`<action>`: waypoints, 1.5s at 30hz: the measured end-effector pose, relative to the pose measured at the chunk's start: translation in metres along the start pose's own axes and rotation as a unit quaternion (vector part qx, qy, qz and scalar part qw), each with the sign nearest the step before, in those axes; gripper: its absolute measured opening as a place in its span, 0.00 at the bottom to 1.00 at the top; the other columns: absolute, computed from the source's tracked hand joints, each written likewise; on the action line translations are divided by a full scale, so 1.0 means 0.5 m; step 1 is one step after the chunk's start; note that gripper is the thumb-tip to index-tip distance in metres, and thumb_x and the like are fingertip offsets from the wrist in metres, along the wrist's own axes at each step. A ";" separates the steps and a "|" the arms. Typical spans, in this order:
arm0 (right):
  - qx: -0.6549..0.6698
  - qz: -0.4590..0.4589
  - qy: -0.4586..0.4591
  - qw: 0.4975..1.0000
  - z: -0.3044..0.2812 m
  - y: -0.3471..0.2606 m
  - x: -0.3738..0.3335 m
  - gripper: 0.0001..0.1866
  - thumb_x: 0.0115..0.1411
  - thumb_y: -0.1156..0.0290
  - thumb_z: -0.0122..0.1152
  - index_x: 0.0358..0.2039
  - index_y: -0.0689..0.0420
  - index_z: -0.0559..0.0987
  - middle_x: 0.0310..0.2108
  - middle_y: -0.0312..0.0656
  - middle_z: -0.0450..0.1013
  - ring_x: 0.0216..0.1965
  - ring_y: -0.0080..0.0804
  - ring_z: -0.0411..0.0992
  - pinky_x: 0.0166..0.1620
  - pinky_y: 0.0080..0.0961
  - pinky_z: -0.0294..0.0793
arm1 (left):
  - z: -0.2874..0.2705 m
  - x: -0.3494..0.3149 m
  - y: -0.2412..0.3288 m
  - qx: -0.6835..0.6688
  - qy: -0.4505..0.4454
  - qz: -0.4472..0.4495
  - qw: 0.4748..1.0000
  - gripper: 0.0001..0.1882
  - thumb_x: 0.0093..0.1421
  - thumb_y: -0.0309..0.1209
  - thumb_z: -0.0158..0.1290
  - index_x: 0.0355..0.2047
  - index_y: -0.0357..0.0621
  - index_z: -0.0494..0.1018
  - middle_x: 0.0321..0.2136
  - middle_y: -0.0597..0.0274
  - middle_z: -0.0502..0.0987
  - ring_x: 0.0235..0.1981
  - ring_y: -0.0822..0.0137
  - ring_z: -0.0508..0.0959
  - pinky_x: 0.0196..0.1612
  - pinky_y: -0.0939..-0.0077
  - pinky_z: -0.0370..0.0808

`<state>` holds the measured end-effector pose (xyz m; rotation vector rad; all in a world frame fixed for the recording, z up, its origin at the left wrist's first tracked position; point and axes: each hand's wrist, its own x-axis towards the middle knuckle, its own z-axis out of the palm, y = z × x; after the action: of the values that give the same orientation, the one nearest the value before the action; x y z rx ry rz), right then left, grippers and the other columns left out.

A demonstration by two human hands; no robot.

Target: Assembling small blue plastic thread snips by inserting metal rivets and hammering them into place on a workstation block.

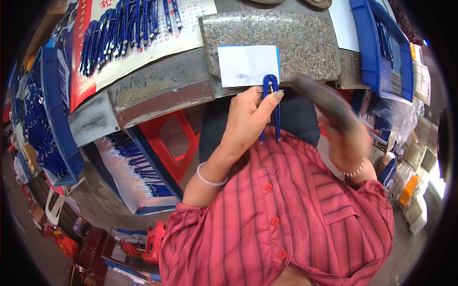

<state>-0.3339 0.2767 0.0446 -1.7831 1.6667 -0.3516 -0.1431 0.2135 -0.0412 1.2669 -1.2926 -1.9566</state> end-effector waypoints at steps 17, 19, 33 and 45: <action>-0.088 0.013 0.006 0.996 0.018 0.019 0.026 0.30 0.58 0.75 0.60 0.62 0.56 0.64 0.41 0.49 0.75 0.36 0.47 0.76 0.38 0.37 0.76 | -0.001 -0.001 0.012 -0.009 -0.019 -0.006 1.000 0.19 0.63 0.40 0.56 0.24 0.36 0.71 0.13 0.68 0.69 0.17 0.78 0.68 0.20 0.77 0.65; -0.087 -0.075 0.085 0.990 0.017 0.033 0.047 0.29 0.58 0.74 0.60 0.61 0.56 0.66 0.32 0.46 0.74 0.27 0.47 0.74 0.27 0.38 0.71 | 0.000 0.006 0.004 0.010 0.001 0.006 1.000 0.19 0.62 0.40 0.56 0.25 0.35 0.72 0.14 0.67 0.70 0.17 0.78 0.68 0.21 0.77 0.66; -0.011 -0.041 0.060 0.997 0.018 0.010 0.036 0.25 0.59 0.77 0.58 0.58 0.58 0.69 0.44 0.53 0.75 0.43 0.51 0.75 0.41 0.36 0.75 | -0.001 -0.014 0.009 -0.021 -0.017 -0.027 0.999 0.16 0.62 0.39 0.56 0.29 0.36 0.74 0.15 0.68 0.69 0.17 0.79 0.68 0.20 0.78 0.65; -0.282 -0.081 0.264 0.919 -0.002 0.056 0.067 0.22 0.57 0.78 0.60 0.53 0.59 0.74 0.45 0.47 0.71 0.30 0.39 0.73 0.36 0.30 0.74 | -0.003 -0.008 -0.003 0.008 -0.023 0.016 1.000 0.17 0.63 0.41 0.56 0.29 0.36 0.73 0.14 0.67 0.70 0.16 0.79 0.68 0.20 0.80 0.65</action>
<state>-0.3513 0.2452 0.0202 -2.4189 2.1541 -0.4952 -0.1394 0.2167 -0.0410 1.2080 -1.3442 -1.9667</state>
